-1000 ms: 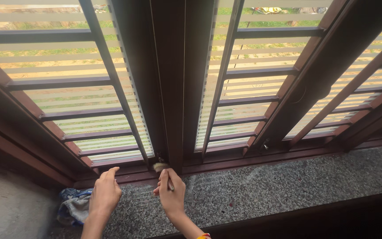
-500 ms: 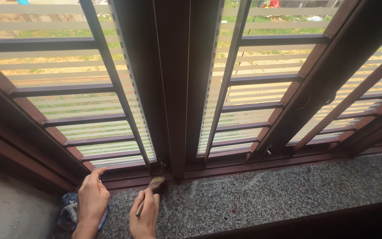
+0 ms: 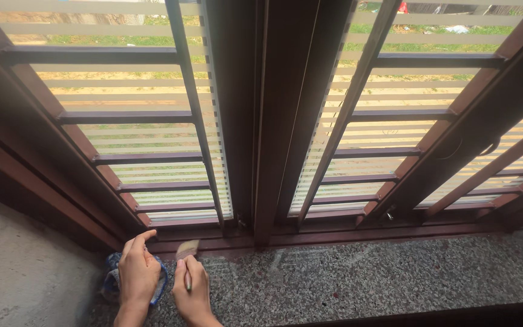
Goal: The person brushes the dust off the window frame and the bars using a brush and then wipes the window sill with a cloth.
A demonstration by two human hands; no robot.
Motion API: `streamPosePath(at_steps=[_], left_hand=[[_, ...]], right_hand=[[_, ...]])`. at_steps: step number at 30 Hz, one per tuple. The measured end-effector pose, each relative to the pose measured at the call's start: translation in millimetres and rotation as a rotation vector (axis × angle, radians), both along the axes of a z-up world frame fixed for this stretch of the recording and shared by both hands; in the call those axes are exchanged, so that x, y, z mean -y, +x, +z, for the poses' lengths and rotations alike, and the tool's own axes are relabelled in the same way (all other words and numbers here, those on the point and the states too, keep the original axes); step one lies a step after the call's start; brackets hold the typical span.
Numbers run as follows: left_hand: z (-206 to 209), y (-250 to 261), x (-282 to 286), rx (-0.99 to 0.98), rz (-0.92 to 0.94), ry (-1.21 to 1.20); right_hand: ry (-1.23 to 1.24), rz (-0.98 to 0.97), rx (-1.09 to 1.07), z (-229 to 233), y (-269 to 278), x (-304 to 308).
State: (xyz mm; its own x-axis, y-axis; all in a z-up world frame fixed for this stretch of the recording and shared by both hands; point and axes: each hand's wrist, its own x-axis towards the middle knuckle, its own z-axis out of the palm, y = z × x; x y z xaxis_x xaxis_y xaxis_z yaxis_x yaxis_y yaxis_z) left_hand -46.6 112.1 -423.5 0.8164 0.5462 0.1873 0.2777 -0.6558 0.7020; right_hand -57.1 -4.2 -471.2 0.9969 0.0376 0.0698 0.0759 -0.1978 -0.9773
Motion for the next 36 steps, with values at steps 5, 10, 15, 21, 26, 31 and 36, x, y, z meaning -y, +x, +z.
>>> streamPosePath(at_steps=[5, 10, 15, 21, 26, 31, 36], left_hand=[[-11.6, -7.2, -8.9, -0.066, 0.016, -0.009], [-56.3, -7.9, -25.6, -0.113, -0.040, 0.050], [-104.9, -21.2, -45.6, -0.352, -0.034, 0.208], [-93.8, -34.5, -48.2, -0.525, 0.039, 0.177], [-84.5, -32.3, -55.6, -0.609, 0.078, 0.131], [-96.3, -20.1, -71.6, -0.504, 0.104, 0.098], [-60.8, -16.3, -67.8, -0.559, 0.223, -0.075]], right_hand=[[-0.043, -0.178, 0.090, -10.6, -3.7, -5.0], [0.216, 0.093, 0.055, -23.1, 7.2, -23.1], [0.050, 0.218, 0.237, 14.1, -6.4, 3.5], [-0.065, 0.372, 0.143, 42.8, 0.4, 1.6], [-0.165, 0.550, 0.431, 28.8, 19.9, -24.5], [-0.299, 0.563, 0.503, 10.7, 33.0, -46.1], [-0.265, 0.512, 0.511, 10.5, 35.1, -51.3]])
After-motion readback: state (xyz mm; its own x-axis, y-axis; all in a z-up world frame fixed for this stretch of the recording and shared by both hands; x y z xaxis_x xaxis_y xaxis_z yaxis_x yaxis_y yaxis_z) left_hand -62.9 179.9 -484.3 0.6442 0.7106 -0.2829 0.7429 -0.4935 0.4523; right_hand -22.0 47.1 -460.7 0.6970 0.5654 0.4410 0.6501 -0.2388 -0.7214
